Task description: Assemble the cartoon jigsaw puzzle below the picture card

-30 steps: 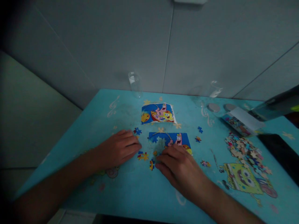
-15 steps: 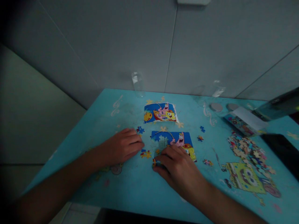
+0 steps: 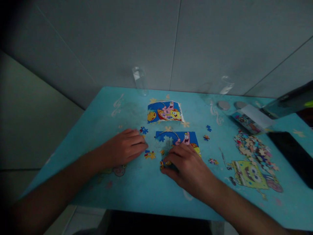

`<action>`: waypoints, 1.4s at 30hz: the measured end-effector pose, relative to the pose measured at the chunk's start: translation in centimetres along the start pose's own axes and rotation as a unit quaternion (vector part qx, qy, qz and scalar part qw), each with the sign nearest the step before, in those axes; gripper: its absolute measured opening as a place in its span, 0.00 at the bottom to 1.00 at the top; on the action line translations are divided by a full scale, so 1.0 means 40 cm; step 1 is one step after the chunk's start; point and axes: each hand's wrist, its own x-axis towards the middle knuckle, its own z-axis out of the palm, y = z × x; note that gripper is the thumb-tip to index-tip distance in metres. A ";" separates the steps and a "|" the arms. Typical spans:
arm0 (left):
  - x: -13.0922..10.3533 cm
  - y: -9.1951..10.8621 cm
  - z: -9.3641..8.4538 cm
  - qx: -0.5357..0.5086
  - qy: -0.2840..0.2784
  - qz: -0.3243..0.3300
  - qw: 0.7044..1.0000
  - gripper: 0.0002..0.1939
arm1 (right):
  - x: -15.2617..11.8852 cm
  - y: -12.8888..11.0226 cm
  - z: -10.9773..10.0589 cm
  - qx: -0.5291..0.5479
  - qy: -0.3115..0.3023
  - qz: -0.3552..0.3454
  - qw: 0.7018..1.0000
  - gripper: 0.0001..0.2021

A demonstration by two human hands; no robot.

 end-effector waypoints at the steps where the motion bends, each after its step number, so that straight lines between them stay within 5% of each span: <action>1: 0.001 0.000 -0.001 0.000 0.002 0.002 1.000 0.08 | -0.001 0.004 -0.006 0.001 0.001 0.000 1.000 0.09; 10: 0.001 0.001 0.005 -0.013 0.036 0.025 0.999 0.09 | -0.012 0.061 -0.067 0.016 -0.006 -0.003 1.000 0.04; 22: 0.020 0.088 0.008 -0.038 0.020 0.096 0.994 0.12 | -0.011 0.038 -0.035 0.010 -0.044 0.003 0.999 0.05; 42: 0.023 0.088 0.011 -0.060 0.010 0.110 0.992 0.14 | -0.007 0.037 -0.037 0.012 -0.026 0.002 1.000 0.04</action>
